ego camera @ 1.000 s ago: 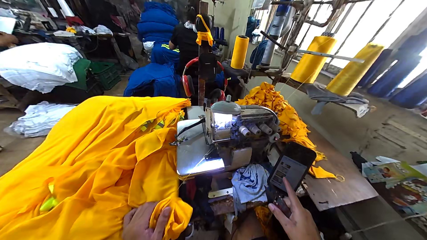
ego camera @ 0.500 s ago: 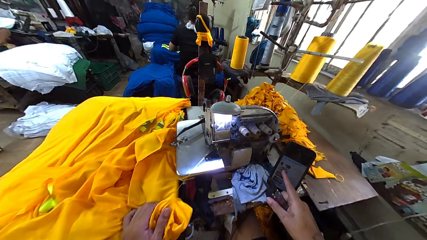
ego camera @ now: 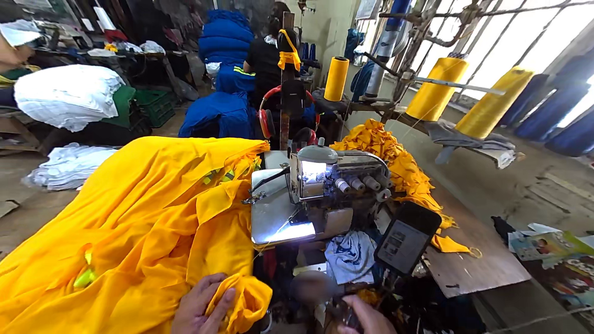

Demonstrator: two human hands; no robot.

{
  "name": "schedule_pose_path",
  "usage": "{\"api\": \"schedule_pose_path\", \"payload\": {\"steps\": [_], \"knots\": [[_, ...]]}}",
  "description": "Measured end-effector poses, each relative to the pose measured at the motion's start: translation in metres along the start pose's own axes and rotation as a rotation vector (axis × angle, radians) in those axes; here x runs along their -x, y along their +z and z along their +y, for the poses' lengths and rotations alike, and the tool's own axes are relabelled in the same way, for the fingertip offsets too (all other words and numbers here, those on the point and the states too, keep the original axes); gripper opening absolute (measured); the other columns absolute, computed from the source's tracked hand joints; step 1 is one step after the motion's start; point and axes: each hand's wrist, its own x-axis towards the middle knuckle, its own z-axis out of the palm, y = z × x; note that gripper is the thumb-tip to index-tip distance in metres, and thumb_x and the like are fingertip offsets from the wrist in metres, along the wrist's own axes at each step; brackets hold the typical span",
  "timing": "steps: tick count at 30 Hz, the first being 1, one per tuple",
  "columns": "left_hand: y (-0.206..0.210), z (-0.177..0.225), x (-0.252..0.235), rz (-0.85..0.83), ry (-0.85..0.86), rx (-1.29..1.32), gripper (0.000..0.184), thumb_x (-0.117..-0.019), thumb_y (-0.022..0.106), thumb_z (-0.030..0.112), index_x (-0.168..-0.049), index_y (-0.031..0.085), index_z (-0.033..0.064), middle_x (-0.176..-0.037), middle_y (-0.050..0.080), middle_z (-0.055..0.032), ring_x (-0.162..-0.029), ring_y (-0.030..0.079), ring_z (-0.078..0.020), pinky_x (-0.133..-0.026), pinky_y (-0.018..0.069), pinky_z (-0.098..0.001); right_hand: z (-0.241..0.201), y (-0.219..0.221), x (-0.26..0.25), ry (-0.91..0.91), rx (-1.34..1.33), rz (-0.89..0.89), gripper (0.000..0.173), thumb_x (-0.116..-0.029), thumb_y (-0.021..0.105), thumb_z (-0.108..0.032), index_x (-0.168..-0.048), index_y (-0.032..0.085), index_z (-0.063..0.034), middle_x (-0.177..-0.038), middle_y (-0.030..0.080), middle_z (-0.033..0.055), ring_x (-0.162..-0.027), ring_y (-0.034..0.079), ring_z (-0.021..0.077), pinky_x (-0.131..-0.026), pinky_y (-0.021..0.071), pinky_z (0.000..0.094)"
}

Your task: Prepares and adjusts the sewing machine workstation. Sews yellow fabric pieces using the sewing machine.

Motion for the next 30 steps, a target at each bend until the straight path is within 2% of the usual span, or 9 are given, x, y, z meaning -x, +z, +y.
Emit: {"api": "schedule_pose_path", "payload": {"steps": [2,4,7,10,14,17,25,28,30], "knots": [[-0.016,0.027,-0.005,-0.013,-0.052,0.074,0.026,-0.0995,0.063,0.023,-0.099,0.074,-0.0011,-0.102,0.072,-0.0108,-0.098,0.068,-0.0107,-0.089,0.0572,-0.0301,-0.007,0.008,0.000,0.004,0.028,-0.022,0.041,-0.0982,0.067,-0.021,-0.131,0.062,0.0028,-0.116,0.071,0.0220,-0.103,0.071,0.0382,-0.090,0.0554,0.0601],[-0.027,0.059,-0.009,-0.011,-0.102,0.040,0.028,-0.0989,0.064,0.027,-0.094,0.073,0.0014,-0.087,0.071,-0.0050,-0.084,0.067,-0.0068,-0.079,0.0568,-0.0285,-0.012,0.012,-0.003,-0.016,0.047,0.030,0.046,-0.0983,0.068,-0.026,-0.135,0.061,0.0010,-0.120,0.071,0.0206,-0.105,0.071,0.0377,-0.090,0.0556,0.0605],[-0.032,0.089,-0.014,-0.018,-0.099,-0.042,0.030,-0.0990,0.064,0.034,-0.093,0.075,0.0066,-0.083,0.072,-0.0001,-0.083,0.067,-0.0079,-0.087,0.0541,-0.0375,-0.016,0.017,-0.014,-0.151,0.101,0.216,0.048,-0.0997,0.065,-0.036,-0.136,0.065,-0.0051,-0.123,0.072,0.0144,-0.105,0.073,0.0315,-0.087,0.0590,0.0564],[-0.028,0.098,-0.011,0.021,-0.047,-0.088,0.031,-0.0983,0.063,0.038,-0.093,0.076,0.0098,-0.084,0.073,0.0025,-0.085,0.068,-0.0079,-0.093,0.0518,-0.0426,-0.028,0.019,-0.027,-0.316,0.125,0.336,0.035,-0.1026,0.061,-0.028,-0.122,0.073,-0.0024,-0.109,0.077,0.0121,-0.093,0.076,0.0265,-0.079,0.0622,0.0514],[-0.021,0.095,-0.007,0.060,0.025,-0.114,0.032,-0.0988,0.062,0.042,-0.092,0.076,0.0143,-0.080,0.072,0.0075,-0.080,0.066,-0.0042,-0.091,0.0491,-0.0417,-0.054,0.020,-0.041,-0.465,0.197,0.423,0.033,-0.1010,0.063,-0.033,-0.119,0.075,-0.0076,-0.101,0.076,0.0095,-0.085,0.075,0.0220,-0.067,0.0618,0.0442],[-0.019,0.097,-0.006,0.056,0.046,-0.124,0.032,-0.0997,0.061,0.043,-0.093,0.075,0.0148,-0.079,0.071,0.0085,-0.078,0.065,-0.0025,-0.092,0.0482,-0.0420,-0.070,0.026,-0.052,-0.541,0.268,0.515,0.035,-0.0990,0.062,-0.042,-0.118,0.076,-0.0155,-0.092,0.072,0.0063,-0.071,0.070,0.0178,-0.052,0.0555,0.0357],[-0.031,0.112,-0.002,-0.075,0.055,-0.168,0.028,-0.0980,0.067,0.030,-0.093,0.075,0.0029,-0.085,0.074,-0.0076,-0.085,0.068,-0.0179,-0.094,0.0477,-0.0480,-0.096,0.040,-0.068,-0.618,0.219,0.450,0.029,-0.1033,0.055,-0.034,-0.110,0.077,-0.0167,-0.081,0.067,0.0019,-0.058,0.064,0.0140,-0.045,0.0519,0.0327],[-0.054,0.096,-0.008,-0.012,-0.020,-0.269,0.033,-0.0986,0.066,0.028,-0.095,0.073,-0.0037,-0.088,0.072,-0.0182,-0.089,0.069,-0.0333,-0.088,0.0526,-0.0560,-0.078,0.039,-0.065,-0.574,0.151,0.435,0.031,-0.1018,0.058,-0.037,-0.111,0.076,-0.0139,-0.085,0.069,0.0034,-0.064,0.067,0.0151,-0.049,0.0549,0.0340],[-0.070,0.076,-0.020,0.071,-0.052,-0.400,0.038,-0.1006,0.063,0.031,-0.101,0.071,-0.0063,-0.092,0.071,-0.0237,-0.087,0.070,-0.0380,-0.081,0.0554,-0.0576,-0.059,0.038,-0.059,-0.481,0.112,0.359,0.035,-0.0992,0.063,-0.039,-0.118,0.074,-0.0118,-0.097,0.073,0.0074,-0.076,0.072,0.0198,-0.059,0.0598,0.0402]]}}
